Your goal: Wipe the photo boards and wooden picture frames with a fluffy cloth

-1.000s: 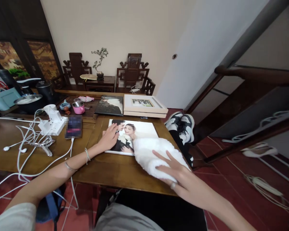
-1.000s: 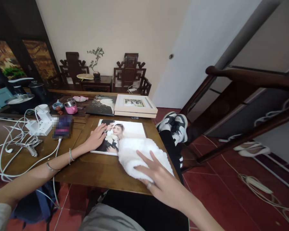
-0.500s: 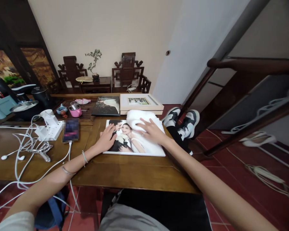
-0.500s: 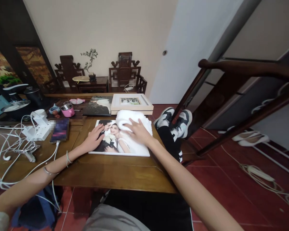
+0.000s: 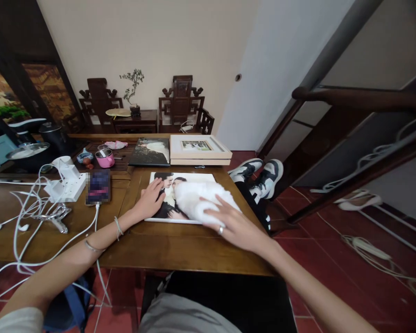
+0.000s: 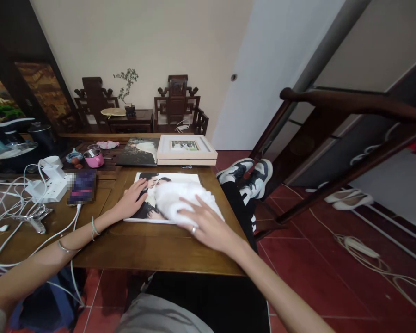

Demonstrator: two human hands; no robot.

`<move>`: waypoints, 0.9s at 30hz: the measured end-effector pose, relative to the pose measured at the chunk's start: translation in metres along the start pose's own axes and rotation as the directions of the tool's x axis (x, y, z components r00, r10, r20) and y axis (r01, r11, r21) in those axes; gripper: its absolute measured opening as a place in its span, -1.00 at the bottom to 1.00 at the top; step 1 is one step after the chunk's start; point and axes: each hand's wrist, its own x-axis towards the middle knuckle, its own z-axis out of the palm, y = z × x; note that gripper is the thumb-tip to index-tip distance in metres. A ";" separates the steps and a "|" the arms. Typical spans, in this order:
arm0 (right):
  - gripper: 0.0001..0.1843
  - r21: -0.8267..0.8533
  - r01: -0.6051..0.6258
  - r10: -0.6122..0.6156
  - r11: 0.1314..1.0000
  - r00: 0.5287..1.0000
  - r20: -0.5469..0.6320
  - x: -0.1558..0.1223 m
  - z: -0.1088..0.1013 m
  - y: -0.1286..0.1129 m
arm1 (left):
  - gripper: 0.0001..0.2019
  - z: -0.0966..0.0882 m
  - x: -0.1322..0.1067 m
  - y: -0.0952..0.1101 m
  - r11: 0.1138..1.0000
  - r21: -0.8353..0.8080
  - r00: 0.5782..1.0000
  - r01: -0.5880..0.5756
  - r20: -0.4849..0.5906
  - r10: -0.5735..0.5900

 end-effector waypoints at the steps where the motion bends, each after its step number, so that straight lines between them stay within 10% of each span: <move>1: -0.66 -0.004 -0.050 0.049 0.999 0.998 -0.031 0.010 0.001 0.017 | -0.53 0.000 0.000 0.000 1.000 -0.003 1.000 -0.003 -0.001 0.003; 7: -0.59 0.005 -0.244 0.242 0.970 0.961 -0.131 0.061 0.005 0.080 | -0.53 -0.001 0.000 0.000 1.000 0.000 1.000 0.012 0.014 -0.012; 19: -0.72 0.106 0.003 -0.006 0.994 1.000 0.025 -0.040 -0.006 -0.019 | -0.53 0.001 -0.004 0.001 1.000 -0.016 1.000 -0.004 0.005 0.005; 27: -0.60 0.034 -0.214 0.216 0.976 0.971 -0.099 0.060 0.003 0.067 | -0.53 -0.002 -0.003 0.000 1.000 -0.006 1.000 -0.019 0.017 0.019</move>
